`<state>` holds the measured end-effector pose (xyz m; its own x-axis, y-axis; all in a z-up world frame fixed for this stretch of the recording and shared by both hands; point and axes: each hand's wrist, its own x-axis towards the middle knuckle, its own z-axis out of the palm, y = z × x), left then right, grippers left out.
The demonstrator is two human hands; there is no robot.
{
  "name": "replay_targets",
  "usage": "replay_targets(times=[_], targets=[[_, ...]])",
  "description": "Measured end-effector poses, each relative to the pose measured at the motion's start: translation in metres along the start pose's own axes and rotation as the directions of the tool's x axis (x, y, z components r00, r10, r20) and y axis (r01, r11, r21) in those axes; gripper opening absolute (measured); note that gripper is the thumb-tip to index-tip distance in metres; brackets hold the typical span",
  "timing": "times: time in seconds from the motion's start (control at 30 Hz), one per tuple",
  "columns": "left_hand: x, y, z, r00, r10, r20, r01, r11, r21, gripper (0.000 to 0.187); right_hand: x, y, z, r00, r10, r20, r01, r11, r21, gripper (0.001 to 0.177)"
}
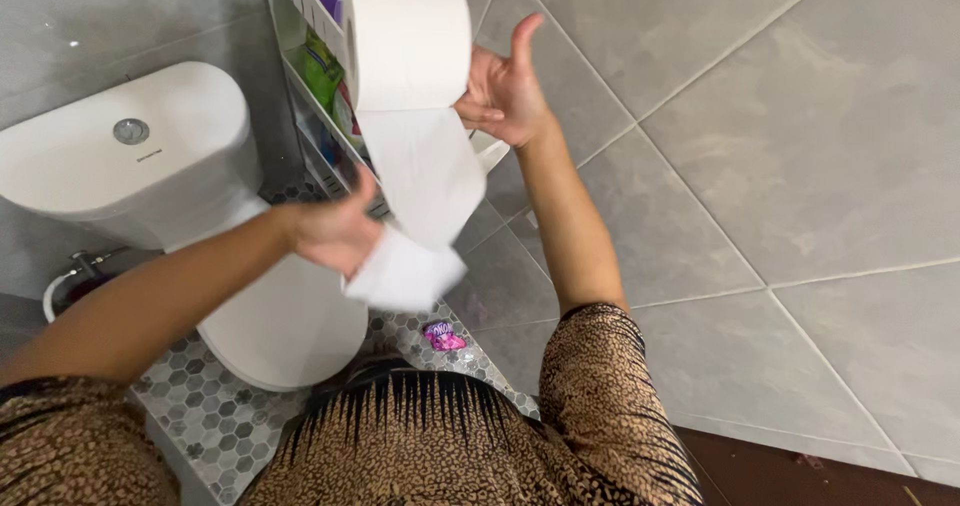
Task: The person wipes the exterior surfaces of a toilet, including the tank, lid, and seat, with a cloth and toilet paper.
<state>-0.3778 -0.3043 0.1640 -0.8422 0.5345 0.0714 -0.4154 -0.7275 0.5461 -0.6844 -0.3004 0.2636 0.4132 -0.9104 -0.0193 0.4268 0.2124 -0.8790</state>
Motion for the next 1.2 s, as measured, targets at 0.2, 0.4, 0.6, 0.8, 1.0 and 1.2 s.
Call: replay_targets(times=[0.2, 0.4, 0.6, 0.8, 1.0, 1.2], targets=[[-0.125, 0.09, -0.018, 0.484, 0.854, -0.189, -0.871, 0.449, -0.2, 0.153, -0.033, 0.015, 0.013, 0.917, 0.222, 0.33, -0.142, 0.958, -0.249, 0.134], [-0.085, 0.082, 0.052, 0.736, 0.662, 0.142, -0.669, 0.743, 0.001, 0.15, -0.019, 0.041, 0.032, 0.904, 0.409, 0.121, -0.333, 0.855, -0.398, 0.131], [0.014, 0.0, 0.006, 0.995, 0.079, -0.061, -0.081, 0.996, -0.043, 0.14, 0.007, -0.007, 0.016, 0.995, 0.079, 0.067, -0.068, 0.986, -0.155, 0.131], [-0.065, 0.057, -0.009, 0.46, 0.881, -0.116, -0.751, 0.455, 0.479, 0.067, -0.017, -0.013, 0.001, 0.882, 0.155, 0.446, -0.107, 0.986, -0.13, 0.133], [-0.118, 0.089, 0.026, -0.084, 0.877, -0.473, -0.928, 0.104, 0.357, 0.05, -0.032, 0.013, 0.006, 0.89, 0.433, 0.142, -0.253, 0.729, -0.637, 0.139], [-0.138, 0.098, 0.002, -0.08, 0.872, -0.482, -0.834, 0.207, 0.512, 0.039, -0.042, -0.002, -0.02, 0.938, 0.314, -0.148, -0.323, 0.633, -0.703, 0.134]])
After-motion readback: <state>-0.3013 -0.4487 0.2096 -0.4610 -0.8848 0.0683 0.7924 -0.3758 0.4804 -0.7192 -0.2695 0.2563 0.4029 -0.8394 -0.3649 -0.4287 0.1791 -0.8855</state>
